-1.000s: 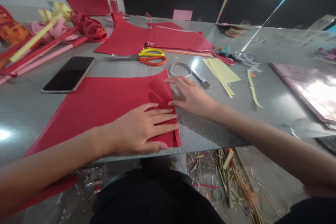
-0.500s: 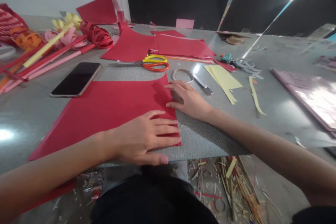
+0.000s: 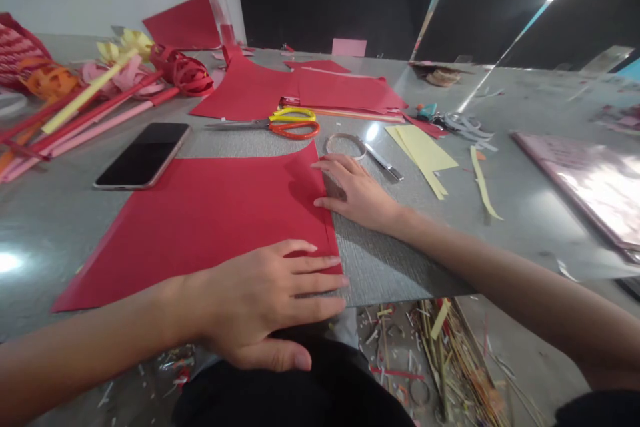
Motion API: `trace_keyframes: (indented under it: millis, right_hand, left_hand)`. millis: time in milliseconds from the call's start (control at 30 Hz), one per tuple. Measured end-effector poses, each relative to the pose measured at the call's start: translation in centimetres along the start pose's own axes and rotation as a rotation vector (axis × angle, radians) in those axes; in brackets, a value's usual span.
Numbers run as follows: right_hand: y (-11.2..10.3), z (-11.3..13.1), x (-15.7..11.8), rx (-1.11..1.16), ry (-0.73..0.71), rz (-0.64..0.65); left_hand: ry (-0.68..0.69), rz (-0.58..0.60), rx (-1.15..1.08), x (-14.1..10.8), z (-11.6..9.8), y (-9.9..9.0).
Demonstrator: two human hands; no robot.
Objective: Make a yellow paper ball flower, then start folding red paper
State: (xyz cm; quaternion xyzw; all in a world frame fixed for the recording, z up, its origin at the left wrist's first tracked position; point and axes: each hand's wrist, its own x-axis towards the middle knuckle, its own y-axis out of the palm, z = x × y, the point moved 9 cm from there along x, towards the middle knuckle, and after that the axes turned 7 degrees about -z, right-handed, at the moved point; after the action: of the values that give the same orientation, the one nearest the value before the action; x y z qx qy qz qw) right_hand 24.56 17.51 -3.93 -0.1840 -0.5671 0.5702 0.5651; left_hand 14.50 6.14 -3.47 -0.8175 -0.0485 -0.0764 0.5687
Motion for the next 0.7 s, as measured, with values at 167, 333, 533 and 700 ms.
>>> trace_keyframes:
  millis: [167,333,533,700]
  right_hand:
    - [-0.4,1.6,-0.3,-0.151,-0.103,-0.052]
    - [-0.5,1.5,0.1,-0.183,-0.183,-0.056]
    - [-0.4,0.6,2.9,-0.099,-0.385,0.029]
    - [0.4,3.2,4.6,0.041,-0.548,0.115]
  left_hand:
    - [0.038,0.024,-0.058,0.6,1.7,-1.2]
    - [-0.038,0.007,0.020,0.8,5.3,-1.3]
    - [-0.055,0.105,-0.046,-1.0,5.6,-1.2]
    - [-0.059,0.065,-0.227,-3.4,5.6,-2.2]
